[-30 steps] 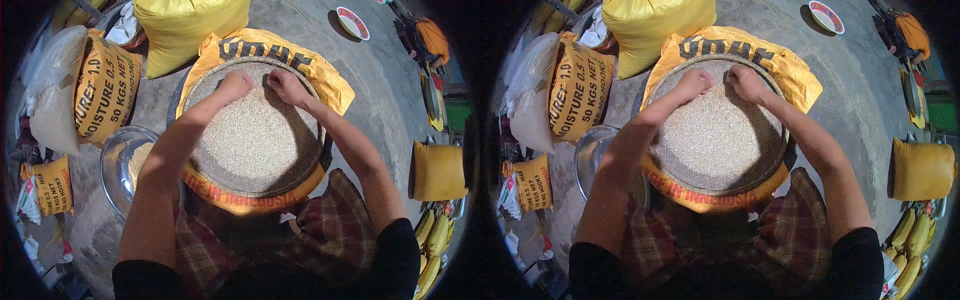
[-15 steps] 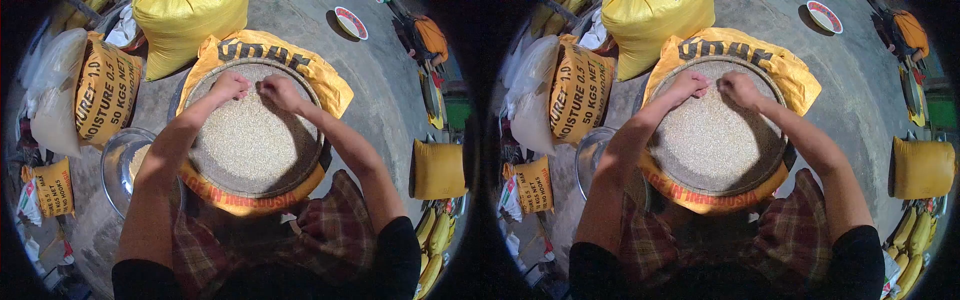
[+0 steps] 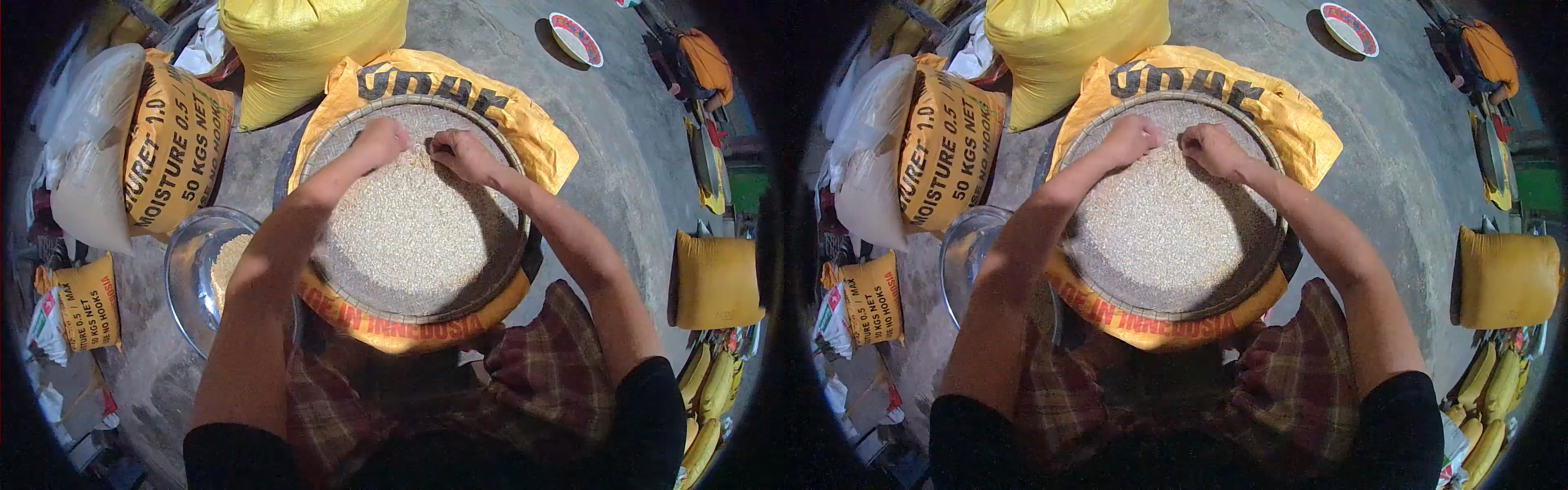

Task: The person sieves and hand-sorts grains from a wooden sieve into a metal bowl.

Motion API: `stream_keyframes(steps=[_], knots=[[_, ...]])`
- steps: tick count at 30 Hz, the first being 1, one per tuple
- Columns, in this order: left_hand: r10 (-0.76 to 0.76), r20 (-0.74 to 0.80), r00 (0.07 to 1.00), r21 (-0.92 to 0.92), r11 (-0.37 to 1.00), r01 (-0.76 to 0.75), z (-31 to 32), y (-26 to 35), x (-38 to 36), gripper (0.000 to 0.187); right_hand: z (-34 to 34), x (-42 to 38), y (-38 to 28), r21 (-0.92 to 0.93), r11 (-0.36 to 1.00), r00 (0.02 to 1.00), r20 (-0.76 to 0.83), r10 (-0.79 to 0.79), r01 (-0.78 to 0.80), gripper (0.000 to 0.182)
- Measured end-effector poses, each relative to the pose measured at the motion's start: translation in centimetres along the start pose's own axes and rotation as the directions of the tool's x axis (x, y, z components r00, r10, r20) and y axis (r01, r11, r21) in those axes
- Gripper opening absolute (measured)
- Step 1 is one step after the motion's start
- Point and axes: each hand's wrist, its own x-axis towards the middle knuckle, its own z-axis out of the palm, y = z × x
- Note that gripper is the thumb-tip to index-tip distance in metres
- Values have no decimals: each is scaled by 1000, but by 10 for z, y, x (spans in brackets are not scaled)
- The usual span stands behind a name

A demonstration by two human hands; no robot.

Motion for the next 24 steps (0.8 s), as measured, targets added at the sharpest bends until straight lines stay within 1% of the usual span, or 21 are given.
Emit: stream_keyframes(steps=[1, 2, 3, 4, 6, 7, 8, 9, 10, 11, 12, 13, 14, 16, 17, 18, 20, 21, 22, 23, 24], knots=[[0, 4, 1000, 0, 1000, 0, -2, -3, 0, 16, -1, -1, 1, 2, 1000, 1000, -1, 3, -3, 8], [-142, 114, 983, -355, 919, 174, -5, -6, 2, 17, -5, -1, 3, 89, 991, 995, 23, 94, -96, 10], [-230, 265, 936, -637, 687, 350, -8, -5, 2, 18, -8, -1, 7, 172, 967, 982, 55, 182, -189, 11], [-229, 266, 937, -639, 686, 349, -10, -3, 1, 18, -9, 0, 12, 170, 967, 981, 56, 184, -191, 11], [-178, 292, 940, -705, 624, 338, -13, 0, -3, 24, -9, 1, 14, 327, 924, 980, 53, 194, -201, 12], [-180, 292, 939, -705, 623, 339, -12, 0, -5, 24, -13, 2, 8, 375, 878, 955, 112, 275, -297, 12], [-166, 276, 947, -611, 730, 306, -9, 2, -5, 24, -10, 4, 8, 375, 878, 955, 113, 274, -297, 12], [-151, 261, 954, -505, 820, 268, -7, 6, -6, 24, -7, 6, 8, 285, 924, 967, 46, 251, -253, 12], [-152, 259, 954, -506, 820, 268, -5, 9, -7, 24, -5, 8, 7, 190, 959, 976, -19, 219, -211, 12], [-74, 182, 980, -288, 950, 125, -2, 13, -9, 22, -4, 9, 6, 189, 959, 976, -18, 217, -210, 12], [23, 128, 992, -37, 999, -19, -1, 17, -10, 20, -7, 9, -2, 152, 977, 989, -8, 149, -146, 12], [10, 96, 995, 8, 1000, -11, 1, 20, -10, 19, -8, 10, -7, 116, 990, 997, 4, 81, -81, 12], [10, 95, 995, 9, 1000, -11, 3, 21, -9, 19, -5, 11, -9, 115, 990, 997, 3, 81, -80, 12], [-3, 79, 997, 143, 990, -8, 8, 20, -6, 19, 4, 11, -5, 44, 999, 1000, 19, 22, -23, 13], [-2, 77, 997, 143, 990, -9, 8, 17, -5, 19, 7, 12, 1, 3, 998, 998, 11, -68, 67, 14], [29, 77, 997, 106, 994, -37, 7, 14, -4, 18, 3, 11, 1, 2, 998, 998, 11, -68, 68, 14], [58, 79, 995, 70, 995, -64, 1, 5, -1, 17, -4, 6, 1, 100, 995, 996, 86, 11, -20, 13], [-41, 167, 985, -177, 982, 71, -4, -1, 2, 16, -7, 3, 5, 101, 995, 996, 87, 11, -20, 13], [-113, 276, 955, -400, 890, 220, -6, -5, 3, 15, -11, 1, 11, 249, 962, 991, 104, 89, -113, 11], [-113, 277, 954, -401, 889, 222, -5, -8, 3, 15, -15, -2, 15, 387, 899, 978, 134, 163, -203, 9], [-145, 264, 954, -549, 790, 272, -10, -2, -1, 13, -18, -5, 16, 387, 899, 977, 135, 164, -205, 9]])
